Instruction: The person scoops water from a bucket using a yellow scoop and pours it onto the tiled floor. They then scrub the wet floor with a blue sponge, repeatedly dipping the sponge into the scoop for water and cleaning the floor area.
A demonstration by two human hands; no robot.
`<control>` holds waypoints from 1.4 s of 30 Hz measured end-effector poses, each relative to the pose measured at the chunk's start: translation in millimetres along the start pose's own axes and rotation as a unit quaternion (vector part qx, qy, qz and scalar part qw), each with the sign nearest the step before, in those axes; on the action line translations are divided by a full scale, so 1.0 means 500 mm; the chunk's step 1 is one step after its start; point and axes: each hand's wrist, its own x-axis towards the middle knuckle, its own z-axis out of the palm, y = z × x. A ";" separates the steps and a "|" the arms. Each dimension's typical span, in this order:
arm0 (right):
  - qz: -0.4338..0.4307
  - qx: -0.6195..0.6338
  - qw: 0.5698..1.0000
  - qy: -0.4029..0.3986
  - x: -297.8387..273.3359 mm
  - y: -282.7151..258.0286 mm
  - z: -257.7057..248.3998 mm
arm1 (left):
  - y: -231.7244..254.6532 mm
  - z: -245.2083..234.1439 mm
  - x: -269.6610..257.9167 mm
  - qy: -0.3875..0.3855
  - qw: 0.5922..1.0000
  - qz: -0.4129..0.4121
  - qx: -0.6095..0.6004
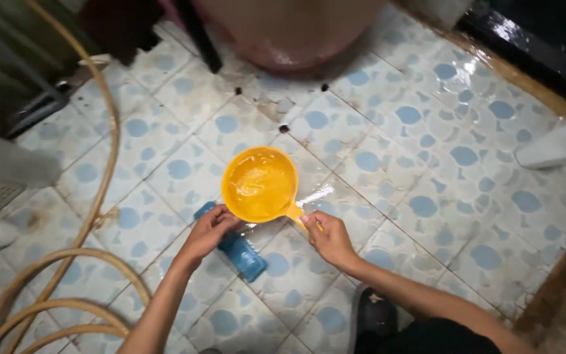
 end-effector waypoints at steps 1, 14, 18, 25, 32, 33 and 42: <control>-0.006 -0.003 1.000 0.020 0.001 0.033 -0.017 | 0.002 0.019 0.022 -0.028 0.999 -0.005 0.024; 0.030 0.077 0.987 0.136 -0.041 0.241 -0.062 | 0.025 0.185 0.147 -0.050 0.938 -0.027 0.341; 0.056 0.038 0.990 0.126 -0.057 0.247 -0.047 | 0.015 0.185 0.158 -0.050 0.931 -0.034 0.360; 0.050 0.000 0.997 0.058 -0.087 0.252 0.011 | 0.153 0.160 0.097 -0.155 0.900 -0.176 0.367; 0.007 -0.178 0.975 -0.132 -0.037 0.152 -0.055 | 0.022 -0.009 0.157 0.009 0.748 -0.141 0.648; -0.010 -0.226 0.954 -0.197 -0.028 0.115 -0.082 | 0.010 -0.013 0.157 0.054 0.768 -0.185 0.611; -0.035 -0.345 0.897 -0.274 0.003 0.086 -0.176 | -0.176 -0.097 0.190 0.109 0.843 -0.221 0.478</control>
